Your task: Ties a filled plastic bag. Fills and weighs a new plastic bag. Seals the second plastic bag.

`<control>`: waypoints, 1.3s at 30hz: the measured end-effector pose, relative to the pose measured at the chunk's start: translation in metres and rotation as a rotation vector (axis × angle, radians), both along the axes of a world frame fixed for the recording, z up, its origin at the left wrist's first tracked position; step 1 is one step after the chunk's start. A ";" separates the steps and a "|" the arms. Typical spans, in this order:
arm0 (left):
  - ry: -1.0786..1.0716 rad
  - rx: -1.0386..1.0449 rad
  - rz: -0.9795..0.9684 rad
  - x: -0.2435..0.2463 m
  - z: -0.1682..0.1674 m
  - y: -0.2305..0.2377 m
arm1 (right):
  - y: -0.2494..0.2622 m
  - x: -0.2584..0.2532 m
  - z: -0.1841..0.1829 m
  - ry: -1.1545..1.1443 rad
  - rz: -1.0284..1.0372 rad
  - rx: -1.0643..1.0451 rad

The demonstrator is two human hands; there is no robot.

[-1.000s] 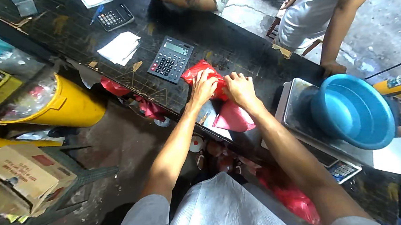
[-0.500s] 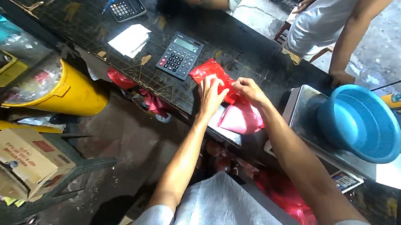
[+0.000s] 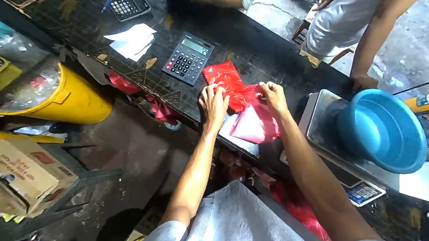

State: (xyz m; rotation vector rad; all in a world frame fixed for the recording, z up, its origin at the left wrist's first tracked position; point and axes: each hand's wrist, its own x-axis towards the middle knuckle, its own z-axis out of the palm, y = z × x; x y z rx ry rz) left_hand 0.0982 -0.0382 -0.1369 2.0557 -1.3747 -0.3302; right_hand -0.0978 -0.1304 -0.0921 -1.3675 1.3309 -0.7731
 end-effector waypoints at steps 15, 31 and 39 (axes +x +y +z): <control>-0.315 0.352 -0.527 -0.046 0.003 -0.024 | 0.090 -0.027 0.003 -0.367 -0.117 -0.086; -0.274 0.351 -0.568 -0.024 0.006 -0.021 | 0.136 -0.104 0.134 -0.671 -0.466 -0.652; 0.701 -0.136 -0.770 -0.079 0.153 0.028 | 0.175 -0.143 0.144 -0.465 -0.390 -0.559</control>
